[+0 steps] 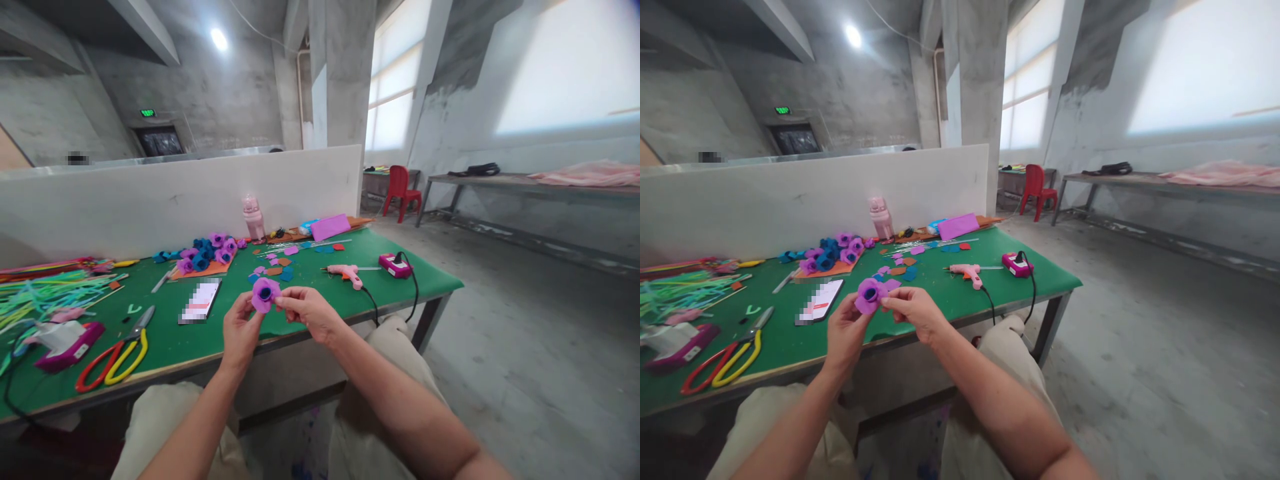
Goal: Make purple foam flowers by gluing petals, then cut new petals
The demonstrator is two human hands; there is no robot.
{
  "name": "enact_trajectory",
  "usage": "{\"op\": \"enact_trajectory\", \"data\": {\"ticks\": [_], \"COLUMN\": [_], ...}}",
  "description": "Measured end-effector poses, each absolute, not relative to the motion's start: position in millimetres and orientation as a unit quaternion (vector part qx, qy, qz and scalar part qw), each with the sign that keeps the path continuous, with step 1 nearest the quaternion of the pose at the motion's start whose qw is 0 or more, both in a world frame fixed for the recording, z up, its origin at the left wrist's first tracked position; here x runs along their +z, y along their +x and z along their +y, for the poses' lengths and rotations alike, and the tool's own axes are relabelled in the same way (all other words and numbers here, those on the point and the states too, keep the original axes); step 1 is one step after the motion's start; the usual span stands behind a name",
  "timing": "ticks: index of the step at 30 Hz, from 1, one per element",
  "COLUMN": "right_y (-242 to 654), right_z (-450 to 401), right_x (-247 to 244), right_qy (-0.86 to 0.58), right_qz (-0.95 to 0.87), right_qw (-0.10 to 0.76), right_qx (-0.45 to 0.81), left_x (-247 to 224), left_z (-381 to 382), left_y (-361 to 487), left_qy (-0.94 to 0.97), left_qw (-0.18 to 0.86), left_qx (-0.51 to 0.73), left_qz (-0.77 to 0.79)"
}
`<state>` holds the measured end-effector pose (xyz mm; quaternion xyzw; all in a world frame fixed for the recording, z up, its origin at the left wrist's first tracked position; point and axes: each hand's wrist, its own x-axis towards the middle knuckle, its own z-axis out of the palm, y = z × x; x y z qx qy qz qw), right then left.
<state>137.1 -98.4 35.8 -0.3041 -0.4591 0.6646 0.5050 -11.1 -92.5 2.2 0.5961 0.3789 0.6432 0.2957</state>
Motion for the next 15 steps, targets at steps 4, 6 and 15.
{"op": "enact_trajectory", "data": {"ticks": [4, 6, 15], "right_y": [139, 142, 158], "right_z": [-101, -100, -83], "right_x": [39, 40, 37], "right_qy": [-0.307, -0.306, -0.327], "right_qz": [-0.476, -0.488, -0.474], "right_qw": [0.510, 0.509, 0.600], "right_qx": [0.647, 0.640, 0.555], "left_x": [3, 2, 0], "left_z": [-93, -93, -95], "left_y": [-12, -13, -14], "left_qy": [0.609, 0.618, 0.657], "left_qw": [0.290, 0.279, 0.157], "left_qx": [0.632, 0.626, 0.607], "left_qz": [0.382, 0.385, 0.418]}}
